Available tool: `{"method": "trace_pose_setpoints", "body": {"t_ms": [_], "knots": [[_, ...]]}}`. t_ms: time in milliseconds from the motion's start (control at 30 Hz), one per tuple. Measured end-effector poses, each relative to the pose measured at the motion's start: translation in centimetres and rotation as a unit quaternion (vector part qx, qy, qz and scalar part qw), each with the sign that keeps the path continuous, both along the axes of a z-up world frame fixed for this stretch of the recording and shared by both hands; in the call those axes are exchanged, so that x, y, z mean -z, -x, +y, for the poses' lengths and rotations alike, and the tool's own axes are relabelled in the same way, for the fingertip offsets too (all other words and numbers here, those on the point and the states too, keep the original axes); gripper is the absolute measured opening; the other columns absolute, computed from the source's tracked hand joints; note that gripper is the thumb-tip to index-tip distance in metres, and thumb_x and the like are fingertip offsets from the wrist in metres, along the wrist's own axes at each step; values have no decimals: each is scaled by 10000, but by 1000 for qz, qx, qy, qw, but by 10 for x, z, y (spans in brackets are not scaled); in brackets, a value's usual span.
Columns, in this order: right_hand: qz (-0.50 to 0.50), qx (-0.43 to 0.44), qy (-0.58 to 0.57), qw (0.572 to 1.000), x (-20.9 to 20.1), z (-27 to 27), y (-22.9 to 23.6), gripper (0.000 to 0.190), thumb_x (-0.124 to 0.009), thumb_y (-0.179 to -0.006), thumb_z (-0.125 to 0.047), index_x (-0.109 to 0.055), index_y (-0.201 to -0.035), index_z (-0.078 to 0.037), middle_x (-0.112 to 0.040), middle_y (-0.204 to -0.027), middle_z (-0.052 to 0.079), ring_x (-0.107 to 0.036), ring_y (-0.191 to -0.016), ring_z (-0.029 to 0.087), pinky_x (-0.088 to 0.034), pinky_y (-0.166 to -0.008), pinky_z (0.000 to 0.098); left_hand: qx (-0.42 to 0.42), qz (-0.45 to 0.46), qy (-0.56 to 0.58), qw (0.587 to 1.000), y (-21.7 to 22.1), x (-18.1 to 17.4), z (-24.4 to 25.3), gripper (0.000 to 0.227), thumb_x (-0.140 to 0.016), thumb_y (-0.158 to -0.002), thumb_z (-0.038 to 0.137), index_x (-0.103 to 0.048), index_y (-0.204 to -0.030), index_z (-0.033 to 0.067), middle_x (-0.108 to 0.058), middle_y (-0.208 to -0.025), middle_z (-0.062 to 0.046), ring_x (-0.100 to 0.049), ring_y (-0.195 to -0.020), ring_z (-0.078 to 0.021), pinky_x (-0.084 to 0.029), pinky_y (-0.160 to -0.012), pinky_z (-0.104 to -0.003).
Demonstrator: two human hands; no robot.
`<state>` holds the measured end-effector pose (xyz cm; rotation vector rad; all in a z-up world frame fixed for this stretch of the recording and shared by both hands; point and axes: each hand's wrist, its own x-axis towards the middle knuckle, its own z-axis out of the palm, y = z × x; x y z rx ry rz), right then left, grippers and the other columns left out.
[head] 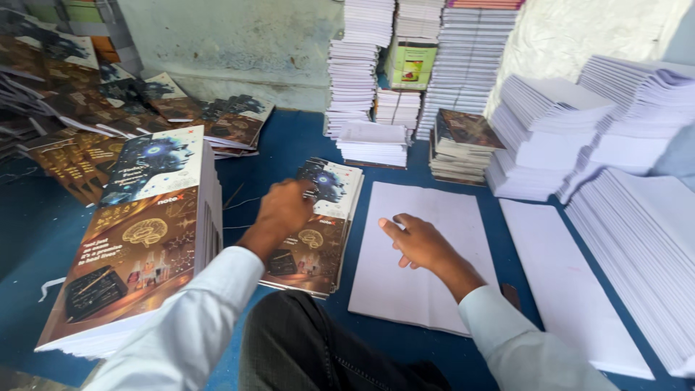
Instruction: The person assembles notebooks by inserting loose lined paper into printed covers. They pick up a cover, place a stack of paper inside, and then place the completed notebook onto a growing stack. This process is repeated for multiple units.
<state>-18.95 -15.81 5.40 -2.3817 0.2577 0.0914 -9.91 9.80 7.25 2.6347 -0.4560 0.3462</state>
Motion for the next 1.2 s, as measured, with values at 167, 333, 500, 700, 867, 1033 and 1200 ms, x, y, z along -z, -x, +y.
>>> {"method": "trace_pose_setpoints", "body": {"t_ms": [167, 333, 500, 700, 867, 1033, 1200], "knots": [[-4, 13, 26, 1000, -10, -29, 28, 724, -476, -923, -627, -592, -1322, -35, -761, -1006, 178, -791, -706, 265, -617, -551, 332, 77, 46, 66, 994, 31, -5, -58, 365, -666, -879, 215, -705, -1240, 173, -713, -1158, -196, -665, -1106, -388, -505, -1009, -453], [12, 27, 47, 998, -29, -62, 48, 745, -455, -919, -659, -636, -1265, -24, -746, -1039, 187, -794, -755, 280, -626, -588, 353, 141, 63, 84, 984, 40, -4, -97, 364, -665, -889, 202, -696, -1245, 134, -728, -1145, -193, -672, -1118, -363, -514, -1003, -432], [28, 29, 80, 996, -37, -90, 48, 775, -424, -917, -684, -636, -1245, -13, -728, -1040, 193, -792, -763, 282, -632, -591, 377, 171, 72, 80, 979, 35, 6, -124, 357, -662, -894, 205, -699, -1240, 127, -728, -1148, -183, -667, -1118, -360, -512, -994, -425], [47, 31, 68, 996, 2, -114, 37, 783, -419, -939, -688, -692, -1181, 5, -747, -956, 187, -791, -793, 252, -614, -612, 371, 154, 148, 137, 967, 14, 66, -144, 392, -677, -876, 241, -689, -1258, 156, -702, -1230, -144, -679, -1115, -327, -528, -979, -394], [49, 41, 61, 996, 53, -135, 27, 671, -478, -951, -611, -696, -1215, -34, -772, -940, 175, -791, -781, 266, -618, -697, 404, 113, 226, 147, 956, -11, 125, -142, 420, -679, -890, 273, -665, -1286, 135, -668, -1265, -147, -651, -1163, -314, -516, -990, -411], [96, 67, 87, 989, 113, -157, 16, 584, -535, -965, -529, -632, -1315, -71, -766, -1093, 168, -794, -881, 264, -615, -820, 427, 88, 233, 110, 962, -34, 196, -133, 400, -678, -881, 293, -694, -1240, 117, -704, -1229, -149, -677, -1140, -302, -528, -983, -408], [108, 21, 188, 976, 151, -173, 9, 526, -612, -966, -478, -623, -1321, -89, -655, -1345, 137, -597, -1281, 296, -492, -1066, 450, 28, 295, 73, 952, -50, 247, -131, 342, -650, -896, 266, -711, -1204, 129, -726, -1209, -132, -686, -1130, -313, -528, -998, -403]]}}
